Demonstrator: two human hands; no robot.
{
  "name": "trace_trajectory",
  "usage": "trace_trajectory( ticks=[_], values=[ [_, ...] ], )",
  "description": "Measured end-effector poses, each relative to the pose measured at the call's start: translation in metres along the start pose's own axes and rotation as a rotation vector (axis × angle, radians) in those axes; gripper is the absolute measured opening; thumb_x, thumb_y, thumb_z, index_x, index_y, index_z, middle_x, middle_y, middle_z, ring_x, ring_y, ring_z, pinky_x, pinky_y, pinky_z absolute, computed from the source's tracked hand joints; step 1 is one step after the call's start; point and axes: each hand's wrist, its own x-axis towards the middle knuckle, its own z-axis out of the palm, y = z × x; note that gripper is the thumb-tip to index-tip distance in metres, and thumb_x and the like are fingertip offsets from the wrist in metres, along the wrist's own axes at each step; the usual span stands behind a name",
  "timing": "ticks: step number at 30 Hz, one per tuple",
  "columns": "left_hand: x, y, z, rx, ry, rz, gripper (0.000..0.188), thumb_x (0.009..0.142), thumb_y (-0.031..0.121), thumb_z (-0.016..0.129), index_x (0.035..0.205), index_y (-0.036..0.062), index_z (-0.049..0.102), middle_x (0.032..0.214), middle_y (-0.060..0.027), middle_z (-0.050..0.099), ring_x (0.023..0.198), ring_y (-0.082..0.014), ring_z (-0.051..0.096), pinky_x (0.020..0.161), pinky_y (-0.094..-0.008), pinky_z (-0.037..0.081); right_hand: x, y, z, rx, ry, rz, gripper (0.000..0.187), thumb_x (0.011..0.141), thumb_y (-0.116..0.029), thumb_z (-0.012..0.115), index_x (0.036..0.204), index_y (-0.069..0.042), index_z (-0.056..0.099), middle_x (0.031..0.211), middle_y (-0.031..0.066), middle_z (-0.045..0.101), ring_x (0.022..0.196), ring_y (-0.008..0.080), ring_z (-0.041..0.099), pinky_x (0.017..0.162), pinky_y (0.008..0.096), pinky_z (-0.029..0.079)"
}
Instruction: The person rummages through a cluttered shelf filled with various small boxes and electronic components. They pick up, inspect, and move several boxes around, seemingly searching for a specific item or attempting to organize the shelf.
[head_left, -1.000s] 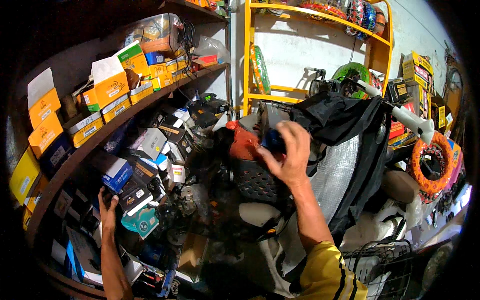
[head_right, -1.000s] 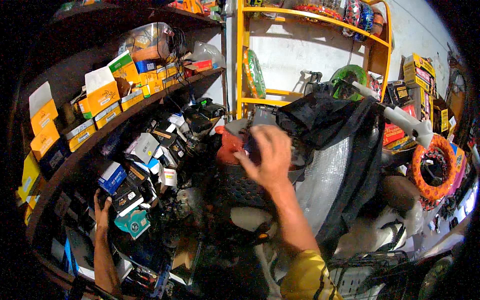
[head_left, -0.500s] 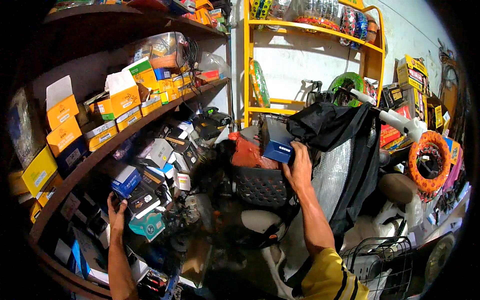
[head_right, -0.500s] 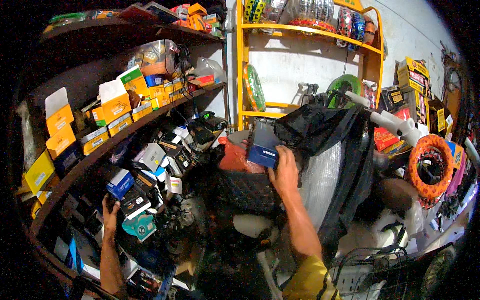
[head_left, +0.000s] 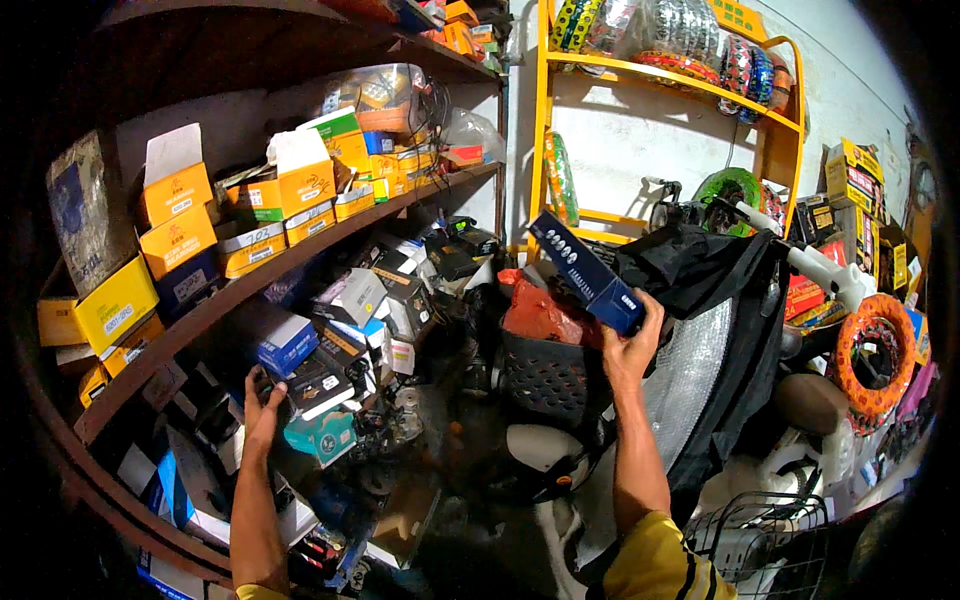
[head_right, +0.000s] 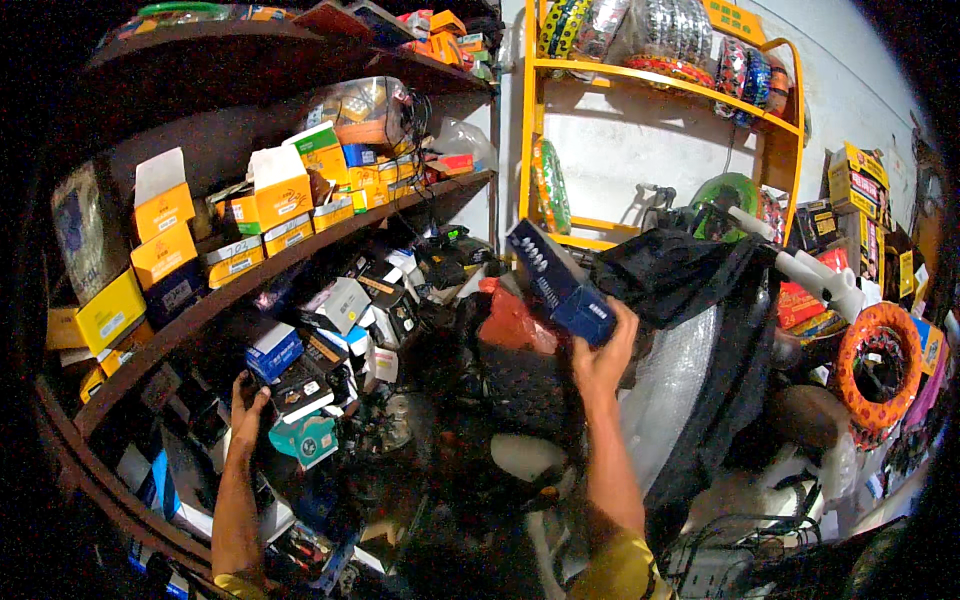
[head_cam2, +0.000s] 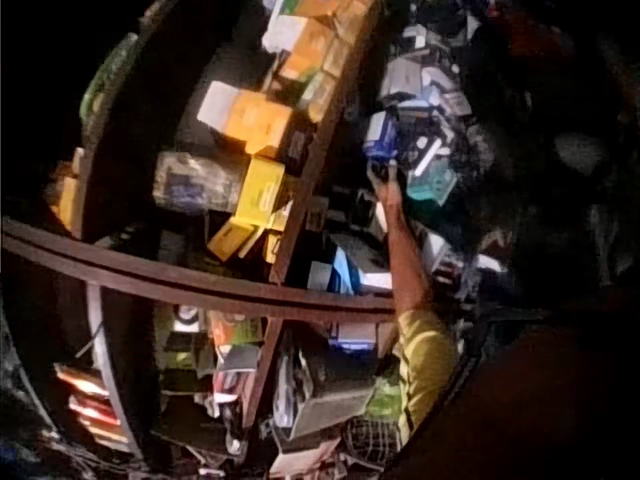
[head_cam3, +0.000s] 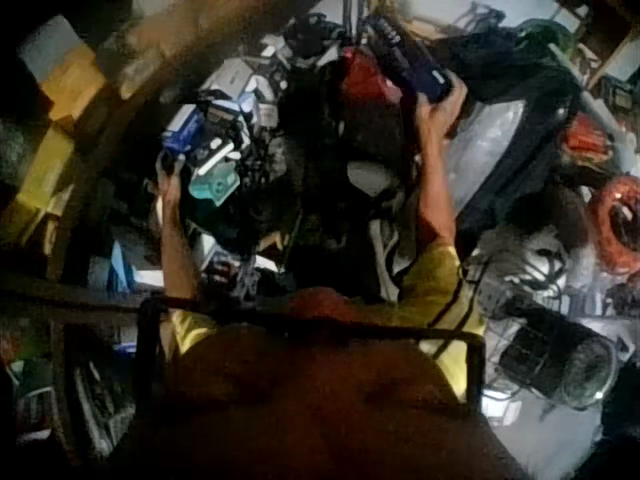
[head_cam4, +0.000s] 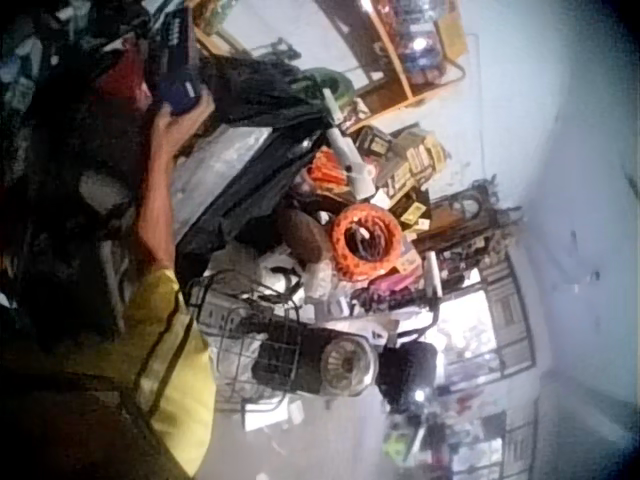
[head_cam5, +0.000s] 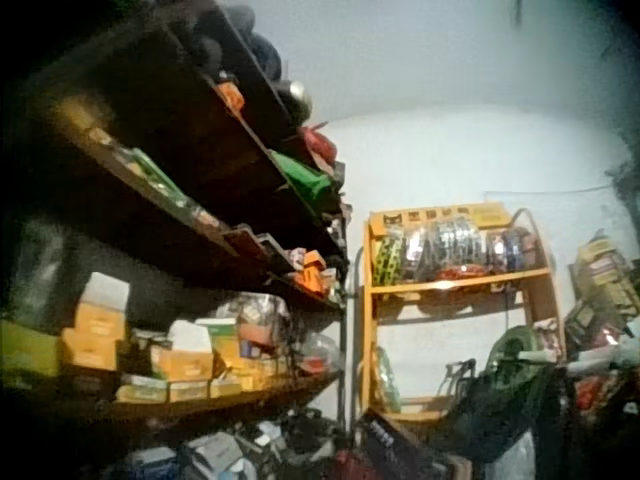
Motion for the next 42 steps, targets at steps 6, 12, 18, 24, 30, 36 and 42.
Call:
trace_trajectory(
  ticks=[6, 12, 18, 24, 30, 36, 42],
  values=[
    [-0.008, 0.02, 0.002, 0.022, 0.018, -0.035, 0.083, 0.093, 0.031, 0.077, 0.161, 0.0107, 0.033, 0.155, -0.019, 0.049, 0.137, -0.033, 0.051, 0.116, -0.0421, 0.039, -0.012, -0.001, -0.004, -0.376, -0.23, 0.075, 0.073, 0.071, 0.005, 0.079, 0.138, -0.005, 0.051, 0.139, 0.0183, 0.053, 0.129, 0.042, 0.056, 0.107, 0.0471, 0.049],
    [-0.004, 0.019, 0.014, 0.107, 0.013, -0.024, 0.081, 0.091, 0.033, 0.079, 0.157, 0.0131, 0.037, 0.146, -0.017, 0.054, 0.13, -0.0301, 0.055, 0.111, -0.0408, 0.043, 0.02, 0.005, -0.028, -0.37, -0.39, 0.094, 0.075, 0.077, -0.043, 0.087, 0.134, -0.006, 0.056, 0.136, 0.0149, 0.055, 0.121, 0.0415, 0.061, 0.099, 0.0493, 0.052],
    [-0.002, 0.008, -0.001, 0.058, 0.033, -0.008, 0.086, 0.09, 0.035, 0.081, 0.159, 0.0102, 0.034, 0.148, -0.0197, 0.052, 0.134, -0.0309, 0.053, 0.114, -0.0424, 0.042, 0.036, 0.032, -0.007, -0.209, -0.311, 0.011, 0.037, 0.103, -0.034, 0.061, 0.113, 0.001, 0.069, 0.112, 0.0198, 0.068, 0.107, 0.0404, 0.066, 0.096, 0.0452, 0.05],
    [0.012, -0.011, -0.01, 0.161, 0.018, 0.042, 0.082, 0.093, 0.036, 0.078, 0.159, 0.0105, 0.037, 0.146, -0.0188, 0.057, 0.133, -0.0293, 0.055, 0.116, -0.0416, 0.039, 0.032, 0.084, -0.001, 0.034, -0.258, 0.31, 0.054, 0.11, -0.043, 0.053, 0.116, 0.007, 0.073, 0.109, 0.0148, 0.075, 0.103, 0.0219, 0.065, 0.099, 0.0337, 0.047],
    [0.004, 0.002, 0.001, 0.191, 0.072, 0.037, 0.083, 0.093, 0.04, 0.079, 0.158, 0.0094, 0.038, 0.146, -0.0195, 0.057, 0.134, -0.029, 0.055, 0.118, -0.0411, 0.037, 0.034, 0.081, -0.002, 0.138, -0.27, 0.487, 0.058, 0.109, -0.047, 0.054, 0.122, 0.005, 0.074, 0.117, 0.0144, 0.074, 0.112, 0.0201, 0.064, 0.105, 0.0306, 0.044],
    [0.001, 0.009, 0.01, 0.161, 0.101, 0.074, 0.083, 0.09, 0.029, 0.082, 0.157, 0.0102, 0.037, 0.148, -0.0183, 0.055, 0.135, -0.0307, 0.053, 0.116, -0.0458, 0.04, 0.031, 0.164, -0.003, 0.154, -0.269, 0.298, 0.051, 0.112, -0.037, 0.046, 0.138, 0.003, 0.066, 0.136, 0.0173, 0.069, 0.129, 0.0249, 0.061, 0.117, 0.0344, 0.038],
    [0.013, -0.002, 0.002, 0.089, 0.107, 0.036, 0.091, 0.091, 0.037, 0.083, 0.16, 0.008, 0.03, 0.147, -0.0241, 0.054, 0.137, -0.0331, 0.052, 0.117, -0.0436, 0.039, 0.029, 0.155, 0.006, 0.266, -0.263, 0.589, 0.061, 0.111, -0.045, 0.048, 0.14, 0.007, 0.062, 0.14, 0.0177, 0.065, 0.129, 0.0261, 0.059, 0.115, 0.0348, 0.039]
  ],
)
